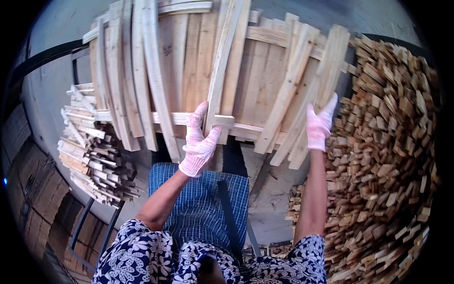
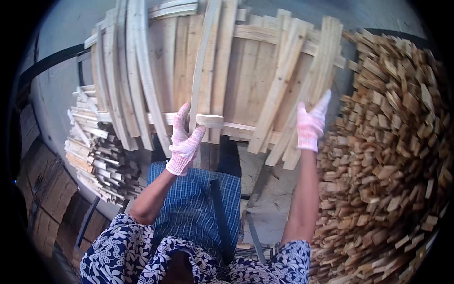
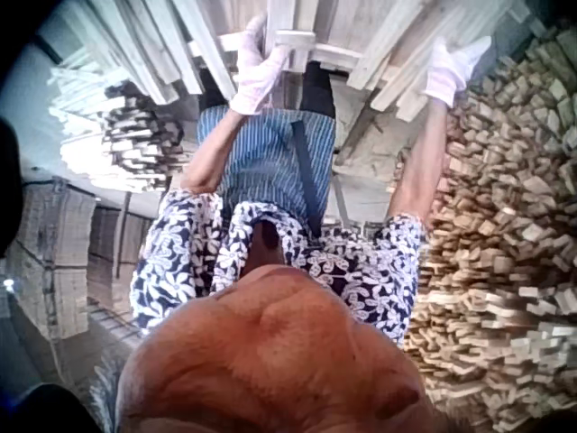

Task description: The person sits on the floor and repeatedly picks up light-colored wooden planks from a pile. They arrange the planks into a neat stack on a metal rack, handling them one by one or in small groups.

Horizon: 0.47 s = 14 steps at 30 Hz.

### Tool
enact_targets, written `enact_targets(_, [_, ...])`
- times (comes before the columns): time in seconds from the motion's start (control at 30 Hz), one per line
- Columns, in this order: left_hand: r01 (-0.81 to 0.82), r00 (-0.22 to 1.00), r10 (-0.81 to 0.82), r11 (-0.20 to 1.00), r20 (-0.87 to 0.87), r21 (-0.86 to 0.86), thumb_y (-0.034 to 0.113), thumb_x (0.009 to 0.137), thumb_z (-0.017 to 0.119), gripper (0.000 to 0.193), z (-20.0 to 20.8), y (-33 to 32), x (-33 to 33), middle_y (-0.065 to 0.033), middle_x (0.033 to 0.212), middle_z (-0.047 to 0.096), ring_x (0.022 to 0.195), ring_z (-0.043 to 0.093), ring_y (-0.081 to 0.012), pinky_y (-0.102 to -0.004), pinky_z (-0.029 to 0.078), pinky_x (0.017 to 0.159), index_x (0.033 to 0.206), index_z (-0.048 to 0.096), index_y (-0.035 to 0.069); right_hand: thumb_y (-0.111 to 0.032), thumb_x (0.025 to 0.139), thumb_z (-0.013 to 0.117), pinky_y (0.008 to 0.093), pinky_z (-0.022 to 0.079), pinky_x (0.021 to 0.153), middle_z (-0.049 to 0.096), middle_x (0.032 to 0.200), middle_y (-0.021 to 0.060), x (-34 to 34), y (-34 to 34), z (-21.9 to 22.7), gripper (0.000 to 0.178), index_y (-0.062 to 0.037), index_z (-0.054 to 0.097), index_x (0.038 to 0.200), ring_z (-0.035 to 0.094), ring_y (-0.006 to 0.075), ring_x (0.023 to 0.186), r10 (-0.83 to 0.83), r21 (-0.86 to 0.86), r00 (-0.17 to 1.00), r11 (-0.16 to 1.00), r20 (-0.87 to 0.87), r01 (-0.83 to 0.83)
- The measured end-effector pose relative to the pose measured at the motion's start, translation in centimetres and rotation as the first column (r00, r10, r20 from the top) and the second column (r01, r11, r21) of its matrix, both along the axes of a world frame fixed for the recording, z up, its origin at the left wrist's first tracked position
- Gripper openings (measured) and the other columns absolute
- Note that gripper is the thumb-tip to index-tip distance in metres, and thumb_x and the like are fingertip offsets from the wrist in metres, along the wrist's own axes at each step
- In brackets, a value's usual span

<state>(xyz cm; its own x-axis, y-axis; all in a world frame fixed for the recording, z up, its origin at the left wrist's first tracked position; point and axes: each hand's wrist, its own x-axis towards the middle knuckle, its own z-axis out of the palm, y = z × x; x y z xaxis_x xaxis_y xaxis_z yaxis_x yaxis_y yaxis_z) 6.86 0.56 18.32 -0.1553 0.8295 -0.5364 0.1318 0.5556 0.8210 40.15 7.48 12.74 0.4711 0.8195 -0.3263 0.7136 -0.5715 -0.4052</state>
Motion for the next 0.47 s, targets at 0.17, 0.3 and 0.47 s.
enact_targets(0.17, [0.075,0.971,-0.067,0.997,-0.230,0.024,0.001,0.090,0.067,0.072,0.3,-1.1,-5.3,-0.0143,0.152,0.041,0.144,0.036,-0.0255,-0.0396,0.026,0.121,0.154,0.034,0.004,-0.015,0.084,0.077,0.0420,0.032,0.120,0.037,0.157,0.0269,-10.3,-0.7,3.1,0.102,-0.0117,0.012,0.162,0.042,0.0397,0.142,0.028,0.100,0.905,0.995,-0.424,0.016])
enact_targets(0.3, [0.161,0.964,-0.150,0.986,-0.220,0.033,-0.001,0.089,0.067,0.071,0.3,-0.5,-6.7,-0.0132,0.146,0.044,0.139,0.042,-0.0248,-0.0380,0.032,0.118,0.153,0.037,0.004,-0.026,0.085,0.077,0.0450,0.037,0.116,0.030,0.158,0.0299,-15.4,1.9,-3.4,0.105,-0.0106,0.006,0.162,0.042,0.0472,0.139,0.025,0.003,0.958,1.000,-0.286,-0.025])
enact_targets(0.47, [0.130,0.991,-0.130,0.990,-0.008,-0.053,0.006,0.092,0.068,0.069,0.1,-1.0,-6.7,-0.0102,0.139,0.045,0.136,0.042,-0.0244,-0.0362,0.031,0.117,0.154,0.036,0.007,-0.039,0.085,0.077,0.0482,0.037,0.115,0.007,0.167,0.0239,-16.7,2.5,-6.2,0.110,-0.0143,0.004,0.163,0.035,0.0483,0.143,0.040,-0.124,0.986,0.990,-0.159,-0.060])
